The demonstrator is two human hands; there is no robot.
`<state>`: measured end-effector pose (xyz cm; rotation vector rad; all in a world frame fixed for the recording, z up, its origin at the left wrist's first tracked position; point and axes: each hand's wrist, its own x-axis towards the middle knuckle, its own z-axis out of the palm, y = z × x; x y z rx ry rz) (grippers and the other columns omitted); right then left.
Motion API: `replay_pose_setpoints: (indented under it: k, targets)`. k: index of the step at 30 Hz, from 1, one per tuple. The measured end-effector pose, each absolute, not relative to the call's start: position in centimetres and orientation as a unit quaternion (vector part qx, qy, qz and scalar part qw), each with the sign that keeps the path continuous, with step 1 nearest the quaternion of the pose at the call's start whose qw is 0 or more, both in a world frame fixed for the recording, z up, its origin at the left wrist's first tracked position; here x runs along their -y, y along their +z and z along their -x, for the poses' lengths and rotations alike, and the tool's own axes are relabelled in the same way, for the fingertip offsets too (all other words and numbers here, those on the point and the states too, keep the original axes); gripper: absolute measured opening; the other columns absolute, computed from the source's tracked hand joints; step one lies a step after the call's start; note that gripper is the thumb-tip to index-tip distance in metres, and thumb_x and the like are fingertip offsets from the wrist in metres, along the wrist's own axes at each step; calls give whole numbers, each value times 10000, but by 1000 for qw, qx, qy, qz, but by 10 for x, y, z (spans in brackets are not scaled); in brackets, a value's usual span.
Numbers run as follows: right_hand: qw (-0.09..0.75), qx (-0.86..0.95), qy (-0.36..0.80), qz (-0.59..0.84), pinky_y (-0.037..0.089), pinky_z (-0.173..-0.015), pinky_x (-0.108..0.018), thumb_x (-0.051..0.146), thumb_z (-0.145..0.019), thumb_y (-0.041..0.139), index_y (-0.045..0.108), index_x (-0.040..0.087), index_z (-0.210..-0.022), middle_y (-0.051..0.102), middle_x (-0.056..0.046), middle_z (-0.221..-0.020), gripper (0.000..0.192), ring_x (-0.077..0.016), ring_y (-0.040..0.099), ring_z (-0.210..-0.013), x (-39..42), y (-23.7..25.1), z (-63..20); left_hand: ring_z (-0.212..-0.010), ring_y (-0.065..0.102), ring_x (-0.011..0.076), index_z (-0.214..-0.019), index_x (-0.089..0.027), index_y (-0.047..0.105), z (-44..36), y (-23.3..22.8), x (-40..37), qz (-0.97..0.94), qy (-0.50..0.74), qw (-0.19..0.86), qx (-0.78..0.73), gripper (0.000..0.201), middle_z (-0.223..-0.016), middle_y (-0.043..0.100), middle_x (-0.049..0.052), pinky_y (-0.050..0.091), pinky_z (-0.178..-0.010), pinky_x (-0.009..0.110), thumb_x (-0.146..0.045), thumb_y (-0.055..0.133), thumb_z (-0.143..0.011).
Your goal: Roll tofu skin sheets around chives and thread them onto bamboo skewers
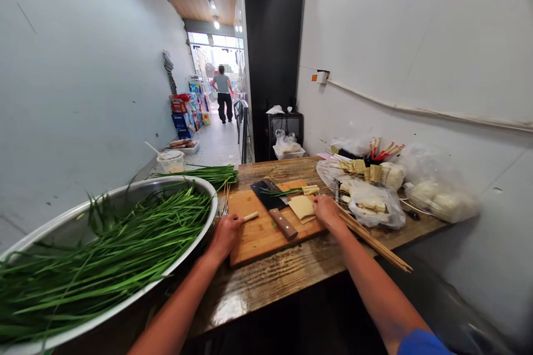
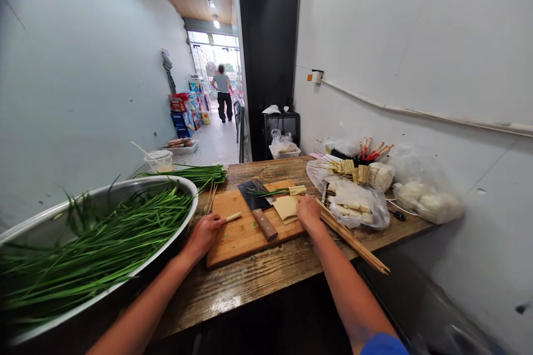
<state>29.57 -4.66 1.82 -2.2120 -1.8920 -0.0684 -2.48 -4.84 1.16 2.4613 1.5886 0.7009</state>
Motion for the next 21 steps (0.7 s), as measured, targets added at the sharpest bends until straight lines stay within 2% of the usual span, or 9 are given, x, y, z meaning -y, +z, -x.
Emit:
replay_pose_setpoints:
  k: [6,9,15,17,21]
  targets:
    - [97,630,16,770,421,-699,-237,280,-798,494,693,130,-873,682,-144,-926,260,-198,624,-886,18,21,-307,-723,511,175,-838,-172,719,30,-3,35,-823,236,20,-516,329,-756,628,81,383,-673,272,-208,392,-821]
    - [97,617,31,781,418,-672,-230,243,-759,533,701,117,-865,684,-158,-920,236,-203,634,-860,3,22,-304,-701,512,173,-816,-166,731,33,-10,29,-824,251,9,-507,313,-744,639,90,375,-659,275,-201,420,-816]
    - [141,603,24,784,404,-676,-246,206,-834,398,672,92,-906,675,-173,-927,305,-207,623,-855,-1,34,-305,-633,487,136,-711,-166,727,36,-18,24,-795,339,78,-496,291,-639,597,48,374,-626,246,-270,477,-817]
    - [192,601,11,776,400,-687,-252,229,-842,383,643,104,-936,674,-146,-926,303,-199,613,-847,9,43,-307,-624,480,131,-678,-157,719,36,-18,23,-790,353,95,-492,282,-624,581,40,370,-614,240,-282,499,-804]
    - [389,604,22,695,411,-645,-247,305,-790,454,605,145,-809,669,-77,-781,221,-167,603,-712,55,61,-294,-633,481,125,-646,-143,703,36,-18,20,-790,368,118,-476,263,-619,564,33,365,-599,225,-311,546,-774]
